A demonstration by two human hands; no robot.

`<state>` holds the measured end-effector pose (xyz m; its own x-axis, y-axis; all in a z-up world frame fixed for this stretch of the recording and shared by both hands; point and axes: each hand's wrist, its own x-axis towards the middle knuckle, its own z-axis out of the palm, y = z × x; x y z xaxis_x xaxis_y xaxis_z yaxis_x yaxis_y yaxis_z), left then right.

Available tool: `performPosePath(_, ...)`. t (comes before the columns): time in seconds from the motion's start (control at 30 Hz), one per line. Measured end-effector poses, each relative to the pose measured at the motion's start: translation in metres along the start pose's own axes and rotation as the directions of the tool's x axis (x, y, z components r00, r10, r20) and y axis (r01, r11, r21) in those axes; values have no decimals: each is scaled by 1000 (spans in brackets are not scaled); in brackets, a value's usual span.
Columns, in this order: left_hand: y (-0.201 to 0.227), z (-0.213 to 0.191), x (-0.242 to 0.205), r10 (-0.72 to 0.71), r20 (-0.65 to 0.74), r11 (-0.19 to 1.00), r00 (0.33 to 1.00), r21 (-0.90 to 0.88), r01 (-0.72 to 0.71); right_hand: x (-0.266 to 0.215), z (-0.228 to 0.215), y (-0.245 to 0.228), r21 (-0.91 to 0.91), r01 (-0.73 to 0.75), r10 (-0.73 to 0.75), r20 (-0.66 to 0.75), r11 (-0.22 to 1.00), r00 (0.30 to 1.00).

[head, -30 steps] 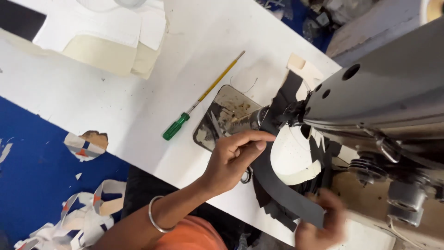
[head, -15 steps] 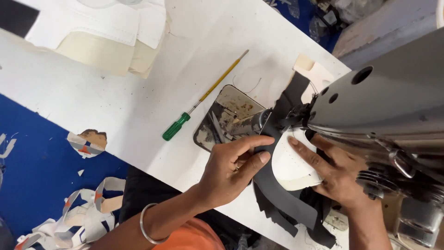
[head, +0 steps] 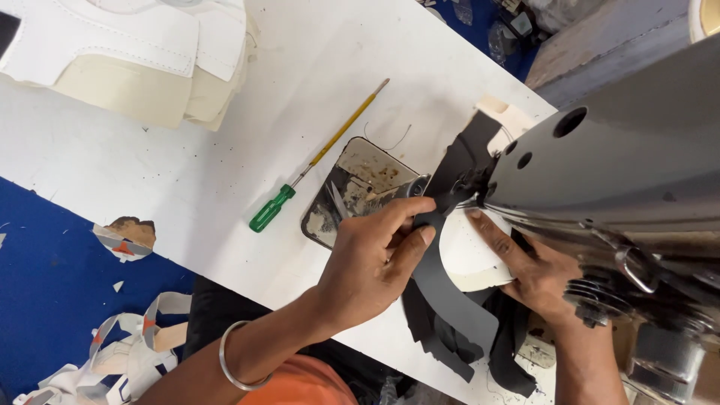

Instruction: The person uses a sewing machine to stitch black fabric onto white shoe parts. They repeatedly pick up a shoe part, align it under the needle, sew a section, and then place the finished item on a pile to the left.

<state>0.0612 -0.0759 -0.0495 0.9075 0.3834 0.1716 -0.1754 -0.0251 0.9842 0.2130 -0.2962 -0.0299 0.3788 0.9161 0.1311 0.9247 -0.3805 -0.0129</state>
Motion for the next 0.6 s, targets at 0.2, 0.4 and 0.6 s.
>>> performPosePath(0.2,6,1,6,15,-10,992,1000,126,-13,-10,9,6,-75,-11,10,-11,997,1000)
performPosePath(0.4,13,-6,11,-34,50,991,998,128,27,1,-10,-17,-297,-26,16,-38,954,999)
performPosePath(0.6,19,-8,17,89,42,956,995,278,-97,-5,-9,-23,-294,-93,101,14,951,995)
